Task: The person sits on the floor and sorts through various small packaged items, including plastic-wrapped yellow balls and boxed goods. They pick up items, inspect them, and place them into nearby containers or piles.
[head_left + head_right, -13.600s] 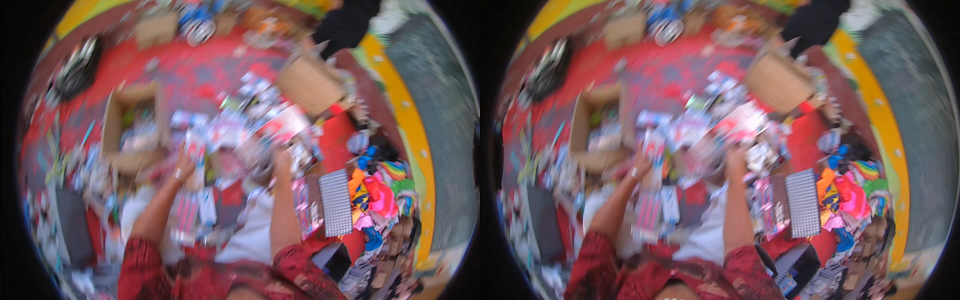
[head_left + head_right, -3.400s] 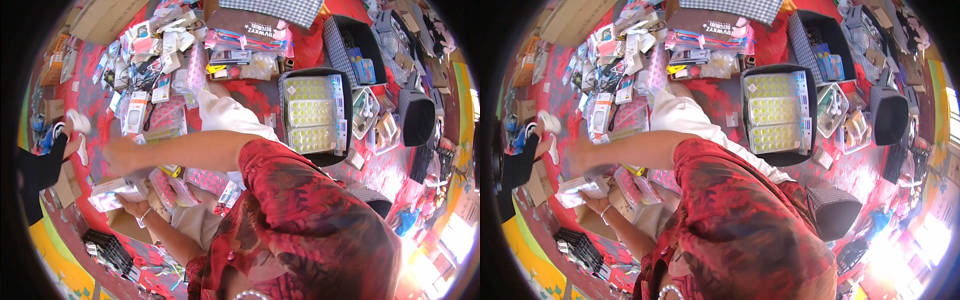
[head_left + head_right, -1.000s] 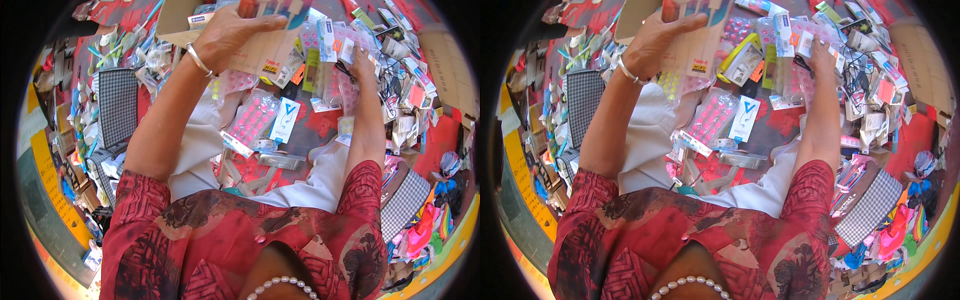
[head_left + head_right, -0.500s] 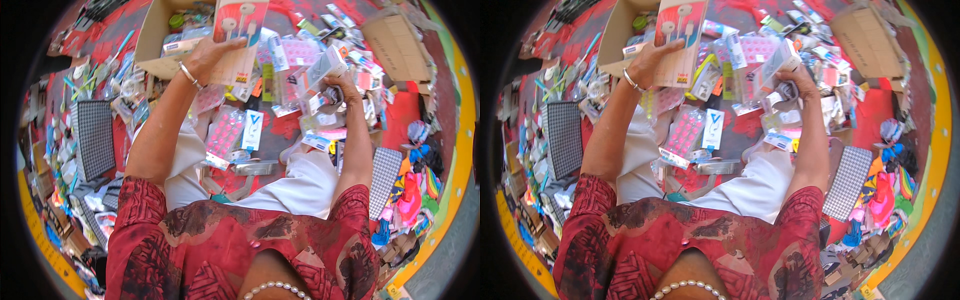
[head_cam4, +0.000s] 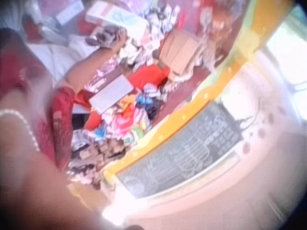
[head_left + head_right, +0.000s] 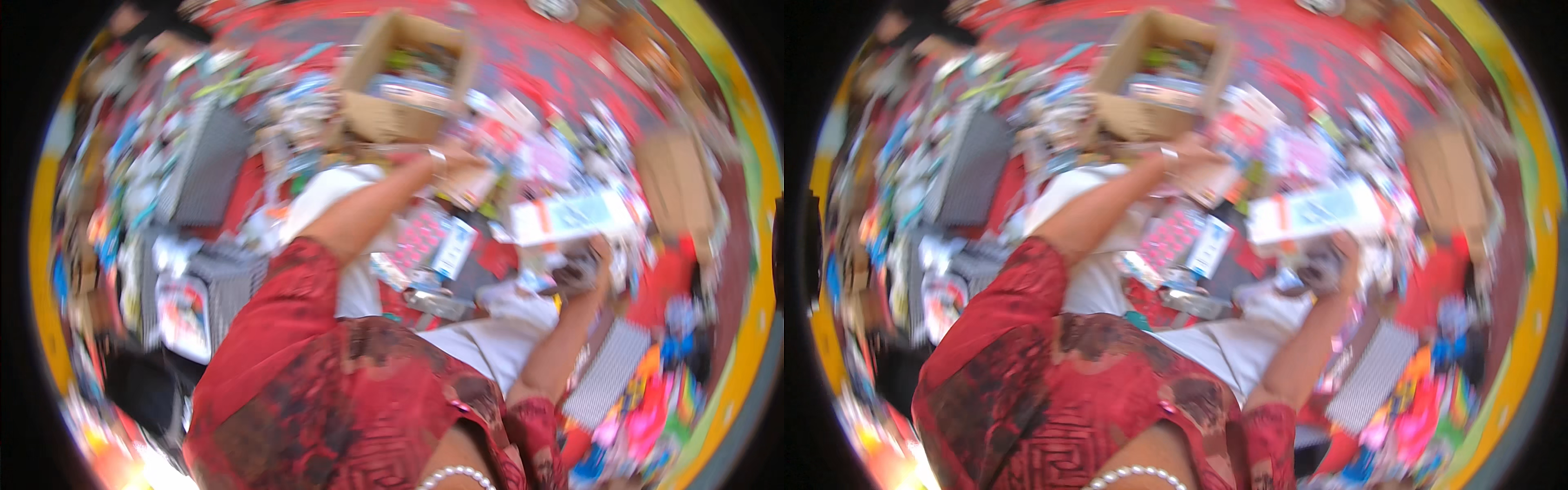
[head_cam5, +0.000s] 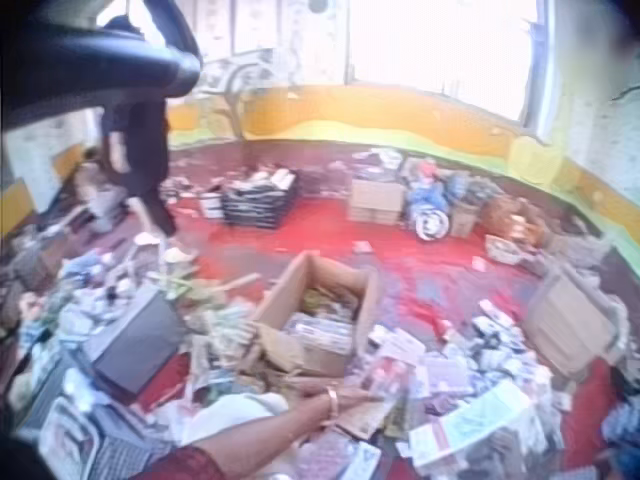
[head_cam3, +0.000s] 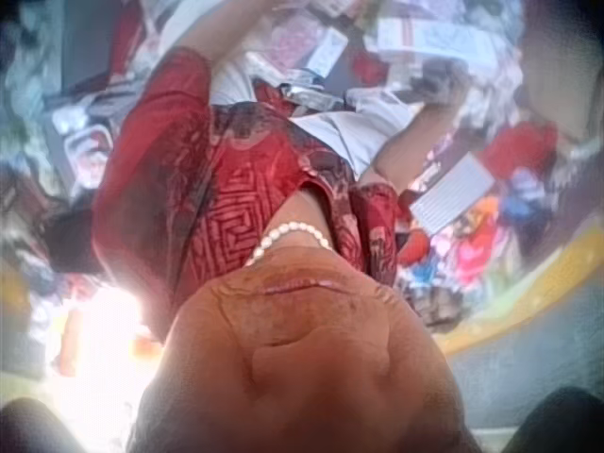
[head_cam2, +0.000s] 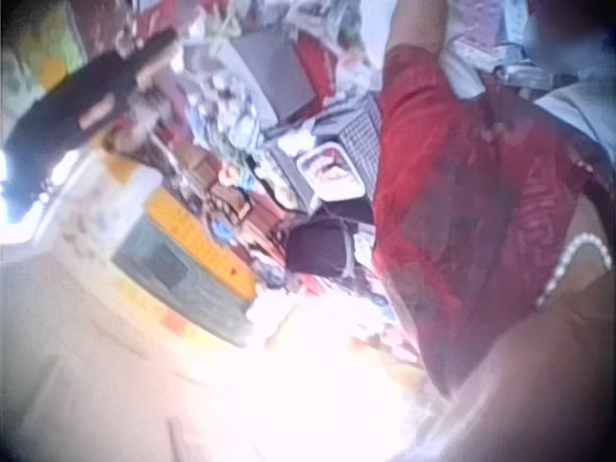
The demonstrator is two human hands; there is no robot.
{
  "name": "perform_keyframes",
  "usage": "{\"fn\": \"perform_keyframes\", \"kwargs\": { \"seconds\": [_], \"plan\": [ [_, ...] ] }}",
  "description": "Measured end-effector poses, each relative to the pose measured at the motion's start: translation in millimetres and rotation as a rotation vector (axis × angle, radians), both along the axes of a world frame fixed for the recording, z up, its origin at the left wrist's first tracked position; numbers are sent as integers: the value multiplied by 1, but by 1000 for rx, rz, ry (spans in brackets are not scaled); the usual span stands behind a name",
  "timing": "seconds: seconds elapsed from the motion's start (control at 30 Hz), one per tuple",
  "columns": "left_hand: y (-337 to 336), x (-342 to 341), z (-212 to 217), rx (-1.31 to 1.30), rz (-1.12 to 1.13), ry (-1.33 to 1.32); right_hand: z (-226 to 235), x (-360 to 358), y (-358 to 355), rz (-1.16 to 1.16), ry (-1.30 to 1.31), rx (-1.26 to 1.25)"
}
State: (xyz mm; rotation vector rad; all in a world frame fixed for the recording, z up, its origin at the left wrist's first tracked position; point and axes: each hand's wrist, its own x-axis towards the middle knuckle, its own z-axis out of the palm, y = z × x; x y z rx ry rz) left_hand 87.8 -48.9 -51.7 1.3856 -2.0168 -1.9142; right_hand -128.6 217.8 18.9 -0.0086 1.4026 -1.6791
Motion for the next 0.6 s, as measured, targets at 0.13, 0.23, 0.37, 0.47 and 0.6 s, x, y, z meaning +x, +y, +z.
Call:
{"fn": "perform_keyframes", "kwargs": {
  "seconds": [0.13, 0.23, 0.37, 0.47, 0.6],
  "plan": [
    [33, 12, -75, -151, -84, -33, 3, -12, -20, 199, 223, -110],
    [76, 23, -142, 84, 114, 144, 7, -8, -33, 135, 132, -58],
    [120, 50, -212, -70, -31, -361, 14, 13, -31, 283, 203, -79],
    [117, 67, -240, 22, -177, -280, 23, 25, -31, 286, 269, 118],
    [94, 67, -251, 117, -250, -216, 37, 28, -30, 220, 222, -221]
  ]
}}
